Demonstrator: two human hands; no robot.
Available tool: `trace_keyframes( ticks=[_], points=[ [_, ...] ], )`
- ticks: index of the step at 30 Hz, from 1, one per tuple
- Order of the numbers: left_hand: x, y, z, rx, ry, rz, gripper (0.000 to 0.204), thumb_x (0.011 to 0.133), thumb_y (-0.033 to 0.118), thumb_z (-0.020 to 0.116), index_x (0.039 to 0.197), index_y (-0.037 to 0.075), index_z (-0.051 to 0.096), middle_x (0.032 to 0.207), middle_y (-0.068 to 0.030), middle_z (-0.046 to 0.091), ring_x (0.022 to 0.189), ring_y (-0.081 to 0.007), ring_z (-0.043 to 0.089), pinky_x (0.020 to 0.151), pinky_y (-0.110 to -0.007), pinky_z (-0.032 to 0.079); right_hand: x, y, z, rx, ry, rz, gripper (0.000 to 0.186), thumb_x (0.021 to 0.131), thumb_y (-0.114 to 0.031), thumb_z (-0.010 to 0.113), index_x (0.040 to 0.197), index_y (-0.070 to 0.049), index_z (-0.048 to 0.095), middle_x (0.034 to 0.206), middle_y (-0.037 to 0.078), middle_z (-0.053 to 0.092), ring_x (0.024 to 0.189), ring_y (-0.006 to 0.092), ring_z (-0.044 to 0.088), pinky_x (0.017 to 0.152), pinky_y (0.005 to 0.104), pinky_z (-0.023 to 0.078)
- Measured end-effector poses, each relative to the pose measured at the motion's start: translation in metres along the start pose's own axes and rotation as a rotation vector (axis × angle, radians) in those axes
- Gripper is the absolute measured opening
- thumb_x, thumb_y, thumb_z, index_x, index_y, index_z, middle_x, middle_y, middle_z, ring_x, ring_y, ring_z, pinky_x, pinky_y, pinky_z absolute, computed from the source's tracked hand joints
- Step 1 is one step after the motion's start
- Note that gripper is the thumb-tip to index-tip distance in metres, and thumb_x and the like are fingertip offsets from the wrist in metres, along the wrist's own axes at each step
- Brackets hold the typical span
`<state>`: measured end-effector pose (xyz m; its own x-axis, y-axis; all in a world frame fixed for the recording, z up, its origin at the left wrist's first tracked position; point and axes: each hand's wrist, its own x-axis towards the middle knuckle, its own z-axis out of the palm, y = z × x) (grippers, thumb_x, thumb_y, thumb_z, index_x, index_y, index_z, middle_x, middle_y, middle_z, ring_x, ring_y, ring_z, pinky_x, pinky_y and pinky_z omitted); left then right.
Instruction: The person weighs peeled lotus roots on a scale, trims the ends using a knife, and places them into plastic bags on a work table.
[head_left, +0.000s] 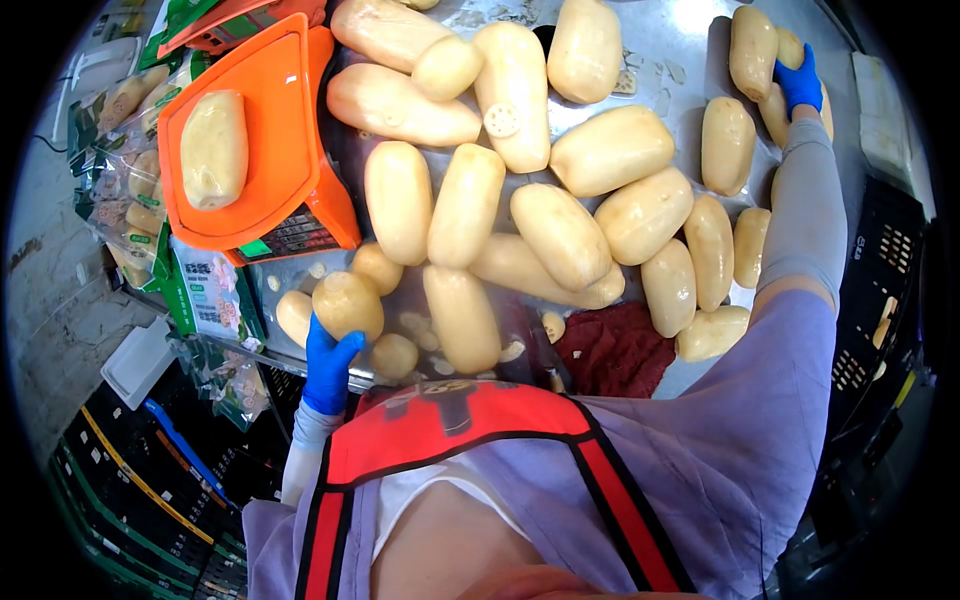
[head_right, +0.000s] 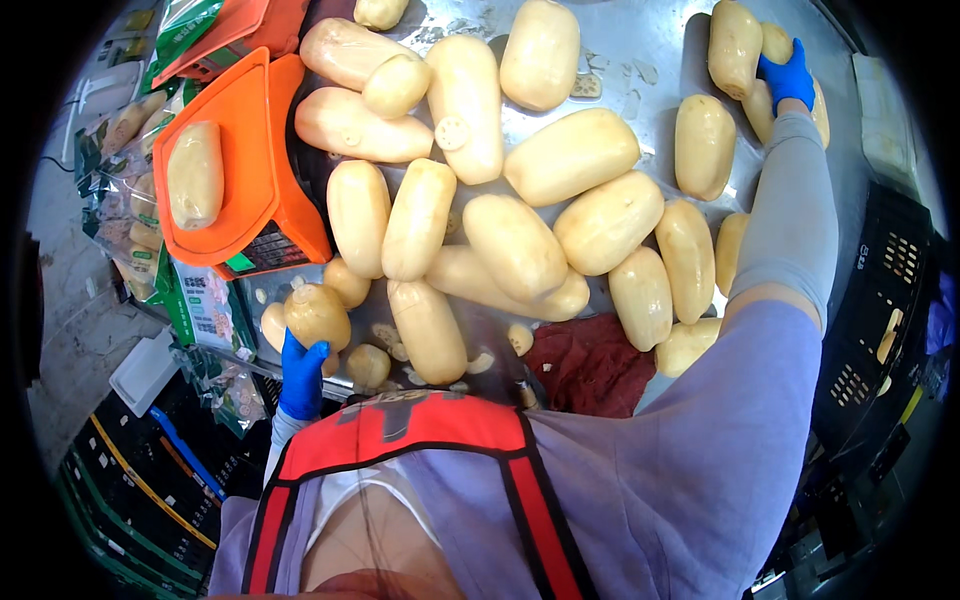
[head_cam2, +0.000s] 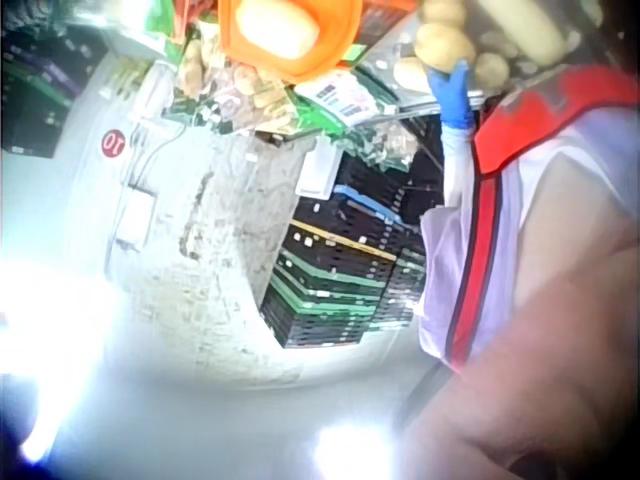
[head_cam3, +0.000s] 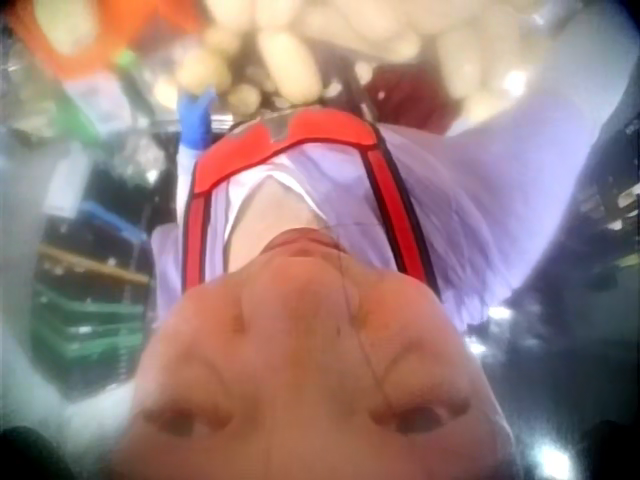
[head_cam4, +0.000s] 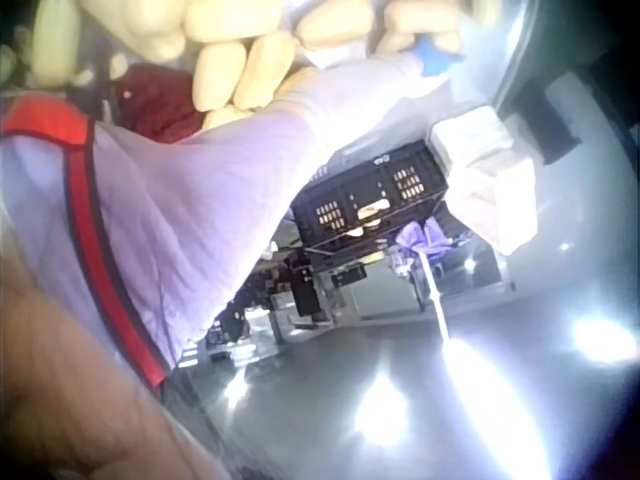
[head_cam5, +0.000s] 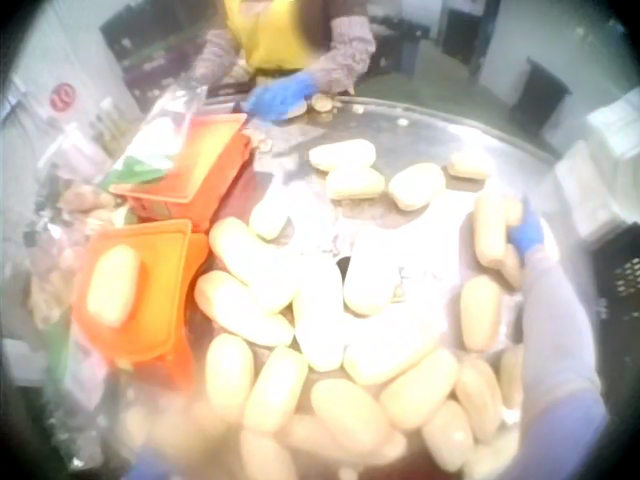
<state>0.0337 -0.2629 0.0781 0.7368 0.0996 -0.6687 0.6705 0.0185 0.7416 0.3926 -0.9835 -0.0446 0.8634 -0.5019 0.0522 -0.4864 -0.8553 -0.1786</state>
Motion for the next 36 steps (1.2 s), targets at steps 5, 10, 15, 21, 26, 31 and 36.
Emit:
trace_keyframes(
  ticks=[5,10,15,21,26,31,36],
  points=[
    [0.004,-0.014,-0.012,-0.035,-0.048,0.075,0.067,0.079,0.013,0.066,0.137,0.004,0.032,0.126,-0.011,0.049,0.113,-0.0227,0.05,0.096,-0.035,0.042,-0.034,-0.003,-0.012,0.393,0.104,0.013,0.109,0.062,-0.042,0.082,0.143,0.0,0.023,0.131,0.023,0.046,0.119,0.0302,0.048,0.099,0.036,0.039],
    [-0.005,-0.009,-0.003,-0.053,-0.078,0.096,0.066,0.079,0.014,0.065,0.136,0.002,0.035,0.124,-0.0102,0.051,0.112,-0.0217,0.051,0.094,-0.034,0.042,-0.12,-0.027,-0.038,0.818,0.281,-0.044,0.099,0.066,-0.023,0.082,0.142,0.002,0.023,0.132,0.017,0.043,0.118,0.0267,0.047,0.099,0.0347,0.039],
    [-0.015,-0.014,-0.025,-0.015,-0.114,0.201,0.065,0.079,0.017,0.065,0.136,0.003,0.035,0.125,-0.0101,0.05,0.112,-0.0214,0.051,0.093,-0.033,0.043,-0.235,-0.098,-0.094,1.131,0.273,-0.18,0.083,0.074,-0.014,0.074,0.141,0.0,0.026,0.13,0.014,0.044,0.119,0.0233,0.045,0.099,0.0349,0.039],
    [-0.011,-0.029,-0.057,-0.045,-0.12,0.312,0.07,0.079,0.027,0.066,0.137,0.005,0.034,0.123,-0.0087,0.052,0.109,-0.0208,0.054,0.086,-0.032,0.048,-0.373,-0.176,-0.116,2.018,-0.473,0.139,0.061,0.088,-0.035,0.055,0.138,-0.006,0.035,0.134,0.014,0.044,0.123,0.0306,0.042,0.104,0.0431,0.035],
    [-0.019,-0.028,-0.066,-0.074,-0.109,0.303,0.073,0.079,0.034,0.066,0.138,0.009,0.033,0.122,-0.0078,0.053,0.105,-0.0207,0.056,0.078,-0.032,0.051,-0.454,-0.243,-0.107,2.257,-0.879,0.316,0.073,0.084,-0.045,0.057,0.141,-0.009,0.031,0.141,0.015,0.038,0.128,0.0331,0.037,0.105,0.0502,0.032],
    [-0.006,-0.017,-0.076,-0.068,-0.118,0.334,0.058,0.08,0.021,0.069,0.128,0.002,0.042,0.114,-0.0097,0.056,0.099,-0.0165,0.056,0.078,-0.027,0.049,-0.517,-0.279,-0.097,2.19,-1.033,0.292,0.071,0.085,-0.048,0.055,0.14,-0.01,0.033,0.139,0.014,0.041,0.126,0.0315,0.04,0.104,0.0465,0.034],
    [0.017,-0.003,-0.092,0.066,-0.048,0.58,0.061,0.077,0.022,0.075,0.125,0.001,0.045,0.115,-0.0103,0.057,0.101,-0.0182,0.057,0.086,-0.031,0.047,-0.575,-0.312,-0.093,2.032,-1.095,0.131,0.06,0.089,-0.03,0.056,0.139,-0.007,0.033,0.136,0.01,0.044,0.123,0.025,0.044,0.103,0.0403,0.037]
  ],
)
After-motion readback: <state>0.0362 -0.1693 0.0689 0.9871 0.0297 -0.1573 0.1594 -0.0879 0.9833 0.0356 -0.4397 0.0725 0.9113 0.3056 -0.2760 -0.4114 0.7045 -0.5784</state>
